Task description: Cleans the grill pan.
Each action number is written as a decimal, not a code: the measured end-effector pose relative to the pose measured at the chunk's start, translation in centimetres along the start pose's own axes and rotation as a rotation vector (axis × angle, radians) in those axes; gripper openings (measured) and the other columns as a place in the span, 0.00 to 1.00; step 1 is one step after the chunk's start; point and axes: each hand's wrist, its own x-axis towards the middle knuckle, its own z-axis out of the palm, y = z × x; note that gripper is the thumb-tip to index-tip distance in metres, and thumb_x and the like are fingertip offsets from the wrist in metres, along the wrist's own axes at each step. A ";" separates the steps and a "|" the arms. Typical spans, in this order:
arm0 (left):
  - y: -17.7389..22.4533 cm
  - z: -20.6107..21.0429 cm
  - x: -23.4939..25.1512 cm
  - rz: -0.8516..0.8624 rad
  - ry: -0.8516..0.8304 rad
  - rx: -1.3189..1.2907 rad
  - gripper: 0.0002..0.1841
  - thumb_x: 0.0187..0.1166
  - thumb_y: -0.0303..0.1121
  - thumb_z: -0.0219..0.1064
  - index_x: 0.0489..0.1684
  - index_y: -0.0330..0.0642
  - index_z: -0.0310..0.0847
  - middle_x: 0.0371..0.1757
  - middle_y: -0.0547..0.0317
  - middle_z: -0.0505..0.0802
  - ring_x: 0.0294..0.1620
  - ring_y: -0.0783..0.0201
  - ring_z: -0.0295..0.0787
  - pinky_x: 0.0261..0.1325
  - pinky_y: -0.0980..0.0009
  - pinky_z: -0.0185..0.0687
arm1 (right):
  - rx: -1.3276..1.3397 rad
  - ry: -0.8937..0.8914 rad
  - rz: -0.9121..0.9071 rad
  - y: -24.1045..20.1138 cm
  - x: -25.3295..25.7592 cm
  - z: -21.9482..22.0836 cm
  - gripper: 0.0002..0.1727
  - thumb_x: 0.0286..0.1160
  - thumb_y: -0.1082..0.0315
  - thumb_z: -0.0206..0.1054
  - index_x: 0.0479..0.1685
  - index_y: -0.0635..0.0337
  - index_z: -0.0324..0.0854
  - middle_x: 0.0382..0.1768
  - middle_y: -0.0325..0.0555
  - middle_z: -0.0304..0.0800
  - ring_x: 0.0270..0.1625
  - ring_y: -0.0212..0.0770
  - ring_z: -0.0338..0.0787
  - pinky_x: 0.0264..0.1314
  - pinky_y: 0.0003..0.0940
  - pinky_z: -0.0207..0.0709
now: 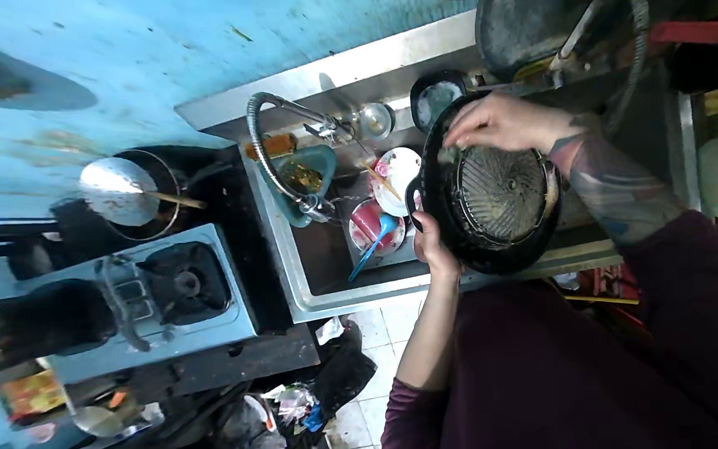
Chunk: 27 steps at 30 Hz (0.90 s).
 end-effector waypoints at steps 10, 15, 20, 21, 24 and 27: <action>1.5 0.9 0.6 0.171 -0.076 -0.231 0.33 0.89 0.67 0.31 0.80 0.63 0.68 0.69 0.72 0.88 0.71 0.73 0.83 0.74 0.63 0.82 | 0.021 0.206 0.751 2.7 -12.7 2.7 0.21 0.90 0.62 0.59 0.74 0.64 0.74 0.64 0.58 0.87 0.67 0.51 0.88 0.73 0.53 0.80; 1.6 1.5 0.9 0.267 -0.047 -0.268 0.34 0.89 0.65 0.32 0.83 0.59 0.64 0.75 0.68 0.84 0.78 0.69 0.78 0.80 0.59 0.77 | 0.024 0.297 0.690 -3.7 -16.1 10.3 0.17 0.77 0.55 0.73 0.54 0.57 0.89 0.47 0.48 0.95 0.51 0.45 0.94 0.60 0.52 0.87; 0.8 2.2 0.0 0.239 -0.003 -0.207 0.34 0.88 0.67 0.38 0.85 0.59 0.61 0.76 0.67 0.83 0.78 0.68 0.78 0.81 0.58 0.76 | 0.006 0.388 0.352 -10.5 -12.3 14.6 0.12 0.80 0.61 0.71 0.57 0.45 0.94 0.46 0.35 0.97 0.47 0.33 0.94 0.56 0.40 0.90; 0.4 2.4 -0.4 0.227 0.040 -0.169 0.34 0.87 0.68 0.41 0.83 0.57 0.63 0.73 0.67 0.86 0.75 0.69 0.81 0.78 0.59 0.79 | -0.006 0.401 0.304 -11.6 -10.6 14.9 0.15 0.80 0.65 0.70 0.62 0.48 0.92 0.46 0.39 0.97 0.45 0.36 0.95 0.53 0.42 0.91; -0.9 2.6 -1.1 0.233 0.066 -0.103 0.33 0.85 0.69 0.45 0.75 0.57 0.70 0.61 0.71 0.90 0.64 0.75 0.86 0.69 0.67 0.84 | 0.066 0.412 0.290 -13.5 -7.1 14.1 0.15 0.81 0.73 0.66 0.62 0.58 0.89 0.42 0.47 0.97 0.40 0.41 0.96 0.47 0.44 0.91; -0.7 2.6 -0.3 0.246 0.068 -0.192 0.36 0.85 0.69 0.44 0.81 0.52 0.65 0.69 0.64 0.88 0.72 0.68 0.83 0.76 0.59 0.80 | 0.162 0.213 0.332 -12.8 -9.3 11.8 0.12 0.85 0.66 0.64 0.56 0.54 0.92 0.41 0.42 0.97 0.42 0.36 0.95 0.51 0.41 0.89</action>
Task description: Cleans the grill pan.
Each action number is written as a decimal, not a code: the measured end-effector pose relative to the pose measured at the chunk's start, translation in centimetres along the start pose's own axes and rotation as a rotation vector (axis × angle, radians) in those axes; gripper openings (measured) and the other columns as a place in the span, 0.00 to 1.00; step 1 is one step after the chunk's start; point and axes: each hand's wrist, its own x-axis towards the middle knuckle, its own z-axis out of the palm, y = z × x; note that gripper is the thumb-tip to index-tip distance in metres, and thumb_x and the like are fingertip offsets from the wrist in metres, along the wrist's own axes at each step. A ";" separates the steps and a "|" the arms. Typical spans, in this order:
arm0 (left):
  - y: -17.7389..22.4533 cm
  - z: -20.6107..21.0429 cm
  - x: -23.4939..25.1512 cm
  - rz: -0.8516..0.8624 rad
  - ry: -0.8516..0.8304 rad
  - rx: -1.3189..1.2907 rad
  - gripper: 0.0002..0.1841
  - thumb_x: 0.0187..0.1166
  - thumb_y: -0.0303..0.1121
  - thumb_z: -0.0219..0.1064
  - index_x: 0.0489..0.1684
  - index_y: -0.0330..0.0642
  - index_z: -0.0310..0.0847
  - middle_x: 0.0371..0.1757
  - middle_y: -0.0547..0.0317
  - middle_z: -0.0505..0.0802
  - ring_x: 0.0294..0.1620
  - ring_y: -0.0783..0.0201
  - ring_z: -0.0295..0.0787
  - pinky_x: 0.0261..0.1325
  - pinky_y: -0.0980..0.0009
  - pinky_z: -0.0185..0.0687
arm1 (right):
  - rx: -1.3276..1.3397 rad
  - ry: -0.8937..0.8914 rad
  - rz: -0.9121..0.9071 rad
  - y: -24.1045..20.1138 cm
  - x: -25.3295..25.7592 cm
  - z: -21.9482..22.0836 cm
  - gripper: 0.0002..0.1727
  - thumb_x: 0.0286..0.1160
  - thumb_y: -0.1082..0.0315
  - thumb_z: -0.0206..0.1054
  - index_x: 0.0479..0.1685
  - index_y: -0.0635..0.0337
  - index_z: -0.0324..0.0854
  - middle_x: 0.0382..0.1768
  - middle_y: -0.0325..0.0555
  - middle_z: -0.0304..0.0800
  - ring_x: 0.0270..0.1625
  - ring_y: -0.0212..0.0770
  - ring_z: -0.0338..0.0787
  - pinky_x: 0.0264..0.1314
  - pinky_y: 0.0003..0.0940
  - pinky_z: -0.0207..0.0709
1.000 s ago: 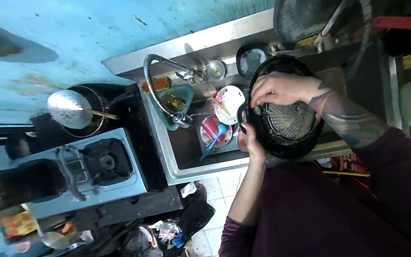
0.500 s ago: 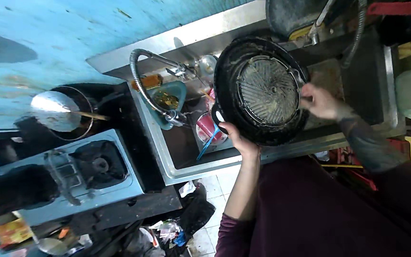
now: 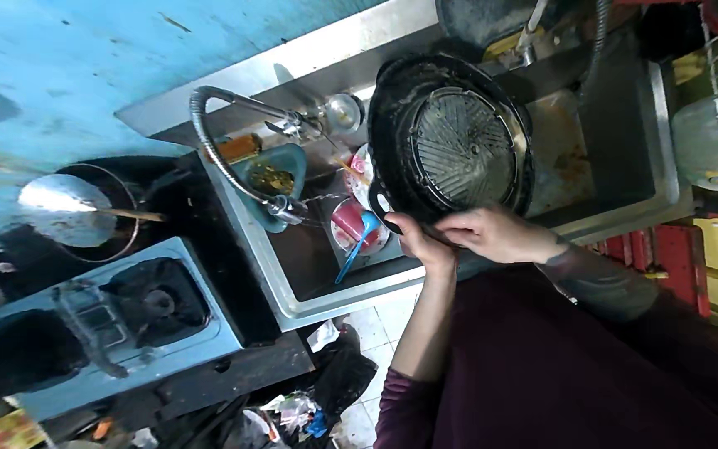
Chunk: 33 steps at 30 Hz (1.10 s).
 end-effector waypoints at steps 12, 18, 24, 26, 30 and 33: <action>0.9 0.7 2.2 0.053 0.023 -0.034 0.31 0.93 0.57 0.34 0.75 0.42 0.63 0.64 0.52 0.88 0.70 0.59 0.85 0.76 0.52 0.80 | -0.883 0.113 -0.059 16.2 5.9 -12.0 0.15 0.85 0.74 0.59 0.57 0.52 0.91 0.64 0.45 0.92 0.76 0.57 0.80 0.83 0.56 0.66; -0.2 0.4 3.0 0.059 0.079 -0.059 0.33 0.91 0.61 0.35 0.77 0.42 0.63 0.65 0.50 0.88 0.70 0.57 0.85 0.76 0.50 0.80 | -0.394 -0.137 0.101 12.5 -1.2 -7.9 0.09 0.81 0.63 0.68 0.48 0.50 0.95 0.47 0.45 0.97 0.57 0.47 0.93 0.73 0.57 0.80; -0.2 1.6 2.0 -0.054 0.052 -0.045 0.35 0.91 0.62 0.30 0.78 0.46 0.67 0.66 0.55 0.89 0.71 0.61 0.85 0.76 0.53 0.80 | -0.255 -0.128 -0.161 2.0 0.2 -1.9 0.09 0.85 0.67 0.63 0.47 0.53 0.91 0.34 0.44 0.92 0.40 0.43 0.93 0.48 0.46 0.89; 0.6 1.8 0.7 -0.119 0.012 0.037 0.35 0.87 0.69 0.33 0.68 0.56 0.77 0.55 0.68 0.93 0.58 0.72 0.90 0.63 0.64 0.88 | -0.312 -0.030 -0.236 0.2 4.2 -1.1 0.09 0.84 0.69 0.61 0.44 0.55 0.88 0.32 0.48 0.89 0.36 0.49 0.92 0.42 0.49 0.87; 1.5 1.4 -0.2 -0.104 -0.099 0.037 0.34 0.88 0.67 0.35 0.81 0.60 0.67 0.69 0.70 0.88 0.70 0.72 0.84 0.73 0.62 0.83 | -0.469 0.029 -0.172 -1.5 13.6 -4.3 0.07 0.81 0.69 0.64 0.49 0.57 0.87 0.38 0.53 0.91 0.47 0.57 0.92 0.57 0.57 0.84; 1.8 0.9 -0.1 -0.115 0.031 0.011 0.31 0.88 0.67 0.41 0.68 0.55 0.77 0.57 0.65 0.94 0.59 0.68 0.92 0.62 0.60 0.91 | -0.553 0.053 0.016 0.7 18.0 -9.3 0.10 0.77 0.69 0.70 0.51 0.64 0.86 0.47 0.62 0.92 0.55 0.66 0.91 0.62 0.68 0.79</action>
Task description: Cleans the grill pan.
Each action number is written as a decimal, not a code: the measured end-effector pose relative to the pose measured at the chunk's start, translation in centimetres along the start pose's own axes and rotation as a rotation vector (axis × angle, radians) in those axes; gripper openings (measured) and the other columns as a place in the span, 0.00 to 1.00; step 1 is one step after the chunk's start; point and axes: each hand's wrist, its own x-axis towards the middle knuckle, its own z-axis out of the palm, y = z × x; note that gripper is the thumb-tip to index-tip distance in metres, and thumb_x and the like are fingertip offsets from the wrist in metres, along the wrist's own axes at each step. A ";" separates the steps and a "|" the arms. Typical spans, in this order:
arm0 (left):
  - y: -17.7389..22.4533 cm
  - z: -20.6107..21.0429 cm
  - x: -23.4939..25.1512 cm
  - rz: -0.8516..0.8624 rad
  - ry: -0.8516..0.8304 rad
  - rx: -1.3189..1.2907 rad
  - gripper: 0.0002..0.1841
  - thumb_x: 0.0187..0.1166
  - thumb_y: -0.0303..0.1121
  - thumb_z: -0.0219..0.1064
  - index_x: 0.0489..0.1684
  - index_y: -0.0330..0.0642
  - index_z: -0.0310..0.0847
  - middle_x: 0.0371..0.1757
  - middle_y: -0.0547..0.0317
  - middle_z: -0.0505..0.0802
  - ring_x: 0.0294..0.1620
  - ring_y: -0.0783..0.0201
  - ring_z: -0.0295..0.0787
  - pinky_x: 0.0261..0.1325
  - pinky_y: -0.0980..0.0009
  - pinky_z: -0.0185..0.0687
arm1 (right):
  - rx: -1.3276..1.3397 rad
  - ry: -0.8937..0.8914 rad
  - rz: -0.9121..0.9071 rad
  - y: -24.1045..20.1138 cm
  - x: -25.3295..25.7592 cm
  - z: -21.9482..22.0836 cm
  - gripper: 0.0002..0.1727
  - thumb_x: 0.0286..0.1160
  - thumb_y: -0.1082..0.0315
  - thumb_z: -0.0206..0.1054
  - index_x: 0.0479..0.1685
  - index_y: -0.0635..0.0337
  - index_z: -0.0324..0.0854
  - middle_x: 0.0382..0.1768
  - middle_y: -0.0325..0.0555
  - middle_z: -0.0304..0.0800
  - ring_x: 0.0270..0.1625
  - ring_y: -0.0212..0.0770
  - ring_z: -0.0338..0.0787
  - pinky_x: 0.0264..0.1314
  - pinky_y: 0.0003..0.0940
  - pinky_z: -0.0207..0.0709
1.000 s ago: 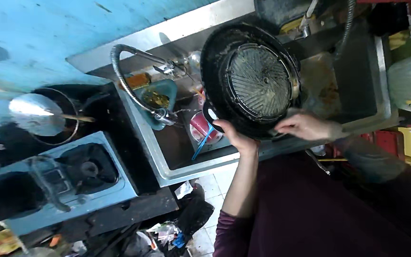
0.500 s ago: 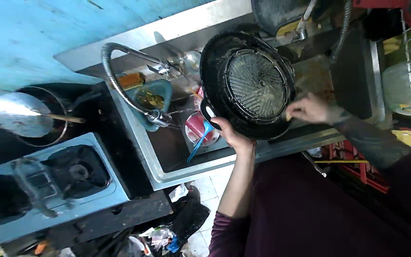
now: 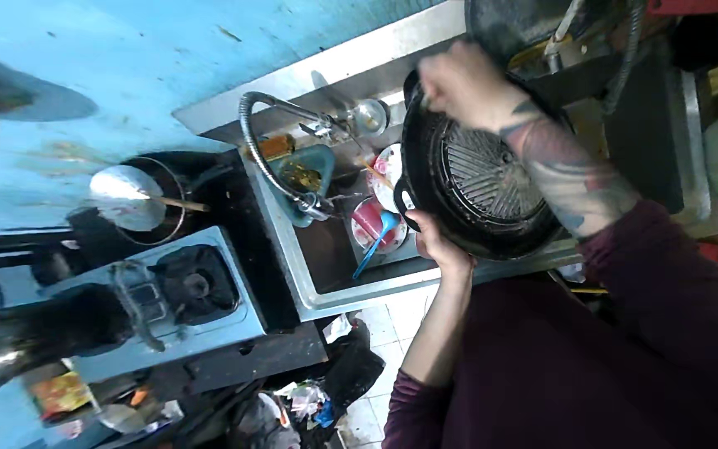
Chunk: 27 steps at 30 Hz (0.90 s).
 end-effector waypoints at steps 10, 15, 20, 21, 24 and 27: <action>1.2 -2.0 1.7 0.030 0.016 0.066 0.35 0.86 0.69 0.40 0.80 0.56 0.67 0.67 0.65 0.89 0.68 0.68 0.87 0.71 0.58 0.85 | 0.217 -0.273 0.402 13.2 -6.6 3.9 0.12 0.71 0.72 0.75 0.52 0.67 0.90 0.49 0.63 0.93 0.54 0.61 0.93 0.64 0.67 0.81; 0.2 -2.2 0.4 -0.167 -0.062 0.190 0.40 0.75 0.80 0.42 0.78 0.67 0.72 0.61 0.66 0.92 0.59 0.67 0.91 0.56 0.57 0.91 | 0.451 -0.027 0.164 8.0 -1.3 3.4 0.13 0.80 0.62 0.72 0.56 0.58 0.90 0.55 0.45 0.94 0.59 0.36 0.93 0.70 0.38 0.85; -0.8 -2.9 0.2 -0.291 -0.041 0.284 0.42 0.69 0.85 0.39 0.64 0.67 0.81 0.44 0.63 0.93 0.39 0.66 0.92 0.32 0.62 0.90 | 0.083 -0.439 -0.479 -1.7 -5.3 2.8 0.06 0.76 0.65 0.73 0.43 0.50 0.95 0.50 0.42 0.95 0.64 0.47 0.89 0.76 0.56 0.77; -0.8 -3.1 0.4 -0.299 -0.039 0.295 0.42 0.69 0.85 0.39 0.61 0.66 0.82 0.41 0.63 0.93 0.36 0.66 0.91 0.29 0.62 0.88 | 0.019 -0.495 -0.615 -2.7 -7.0 3.1 0.05 0.76 0.67 0.72 0.39 0.51 0.94 0.48 0.44 0.94 0.65 0.51 0.88 0.77 0.57 0.75; -0.5 -3.3 0.7 -0.312 -0.046 0.295 0.44 0.67 0.86 0.37 0.59 0.64 0.83 0.37 0.63 0.92 0.33 0.66 0.89 0.27 0.64 0.85 | -0.044 -0.507 -0.894 -3.6 -9.0 3.7 0.11 0.74 0.80 0.66 0.30 0.56 0.90 0.39 0.44 0.91 0.56 0.51 0.87 0.72 0.50 0.76; 0.2 -3.1 0.6 -0.272 -0.118 0.191 0.42 0.72 0.82 0.39 0.73 0.67 0.77 0.57 0.67 0.93 0.54 0.68 0.92 0.51 0.59 0.92 | 0.067 -0.318 -0.854 -1.9 -5.8 3.3 0.14 0.77 0.83 0.61 0.40 0.59 0.92 0.49 0.47 0.94 0.63 0.50 0.89 0.74 0.48 0.79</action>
